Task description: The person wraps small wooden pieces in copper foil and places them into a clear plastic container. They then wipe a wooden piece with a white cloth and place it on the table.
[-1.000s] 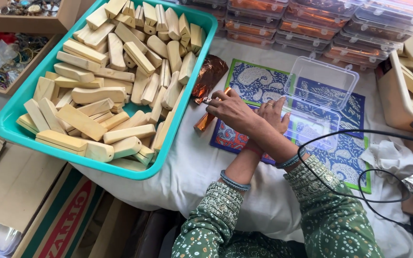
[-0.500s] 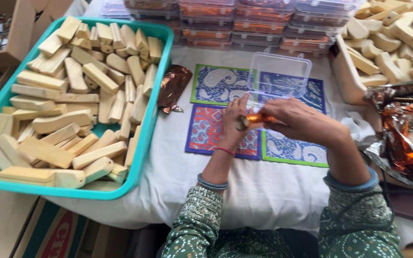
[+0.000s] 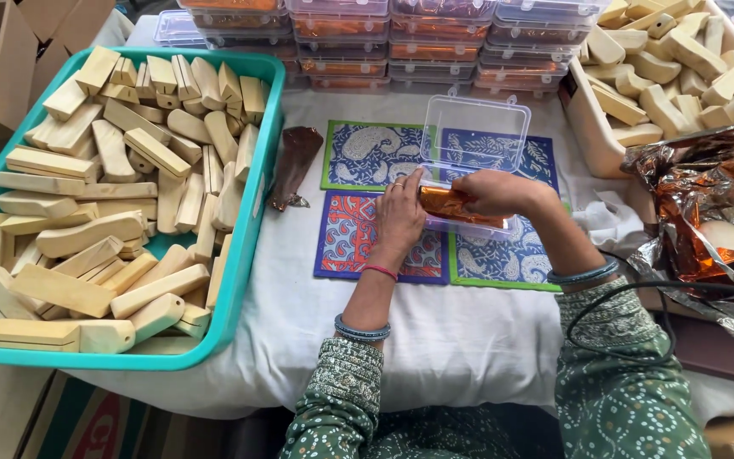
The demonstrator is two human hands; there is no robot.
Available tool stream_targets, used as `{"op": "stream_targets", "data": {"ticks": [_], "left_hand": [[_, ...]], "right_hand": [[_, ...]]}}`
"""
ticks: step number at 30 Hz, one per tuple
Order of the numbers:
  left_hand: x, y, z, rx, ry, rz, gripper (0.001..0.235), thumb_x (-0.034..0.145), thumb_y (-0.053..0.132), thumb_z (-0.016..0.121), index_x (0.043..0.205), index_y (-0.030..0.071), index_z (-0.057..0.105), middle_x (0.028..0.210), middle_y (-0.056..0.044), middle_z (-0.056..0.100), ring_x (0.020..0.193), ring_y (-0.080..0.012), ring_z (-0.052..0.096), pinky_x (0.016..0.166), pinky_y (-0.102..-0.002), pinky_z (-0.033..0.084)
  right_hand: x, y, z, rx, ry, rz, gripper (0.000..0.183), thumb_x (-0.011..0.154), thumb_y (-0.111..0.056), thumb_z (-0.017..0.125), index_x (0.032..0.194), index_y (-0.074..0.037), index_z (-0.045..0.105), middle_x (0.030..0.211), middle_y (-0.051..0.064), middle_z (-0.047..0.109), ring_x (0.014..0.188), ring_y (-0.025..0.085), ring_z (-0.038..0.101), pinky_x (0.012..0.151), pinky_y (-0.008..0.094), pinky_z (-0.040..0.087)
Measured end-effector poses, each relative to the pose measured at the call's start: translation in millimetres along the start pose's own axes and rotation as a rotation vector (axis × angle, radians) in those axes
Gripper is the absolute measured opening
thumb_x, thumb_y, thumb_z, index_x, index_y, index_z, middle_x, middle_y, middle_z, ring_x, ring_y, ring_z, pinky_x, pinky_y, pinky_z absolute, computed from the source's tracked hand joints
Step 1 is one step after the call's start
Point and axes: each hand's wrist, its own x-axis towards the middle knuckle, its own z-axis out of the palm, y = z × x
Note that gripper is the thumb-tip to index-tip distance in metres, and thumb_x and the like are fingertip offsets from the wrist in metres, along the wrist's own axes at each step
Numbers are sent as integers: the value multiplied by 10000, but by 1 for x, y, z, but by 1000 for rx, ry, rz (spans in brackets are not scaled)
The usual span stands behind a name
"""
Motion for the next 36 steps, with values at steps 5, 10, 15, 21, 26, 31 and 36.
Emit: {"op": "stream_targets", "data": {"ticks": [5,10,15,21,26,31,36], "left_hand": [[-2,5,-9,-12,-14,0,478,1042,189,457,1520,183,463,1305,-69,618,1166,-221,600,1006,-454,476],[0,2,-2,-10,-14,-3,448,1070,219,432,1516,187,464,1287,-67,628,1151,-214,612,1001,-447,486],[-2,8,-7,-3,11,9,473,1075,217,437,1547,205,431,1279,-65,634,1146,-213,624,1002,-449,488],[-4,9,-8,-66,44,41,528,1026,137,489,1531,292,476,1328,-57,608,1160,-213,630,952,-435,506],[-4,8,-7,-17,11,26,450,1025,149,510,1449,289,568,1367,-44,589,1160,-200,625,957,-421,507],[-2,4,-4,-18,29,35,451,1031,139,508,1460,270,558,1384,-44,591,1190,-192,620,992,-425,503],[0,6,-2,-48,-1,17,514,1022,136,497,1520,259,492,1367,-44,594,1180,-184,616,1030,-421,496]], "right_hand": [[21,15,35,-253,311,57,217,969,-177,612,1156,-78,660,1020,96,690,910,283,690,779,438,560],[22,4,49,-365,522,141,226,967,-203,665,1175,-118,688,986,58,700,915,229,692,794,434,523],[25,10,65,-289,662,156,339,906,-213,726,1228,-115,685,988,55,695,904,217,669,774,409,517],[21,13,67,-245,718,144,281,897,-189,751,1164,-113,705,996,31,686,899,190,635,791,388,507],[19,12,63,-357,772,142,307,804,-235,821,1075,-122,731,1024,0,686,954,188,616,825,346,550],[0,10,48,-190,702,105,425,757,-332,861,1117,-141,743,1026,12,683,953,203,607,804,358,558],[-10,22,51,-200,676,162,392,796,-332,844,1147,-176,765,1025,6,686,964,189,613,815,355,568]]}}
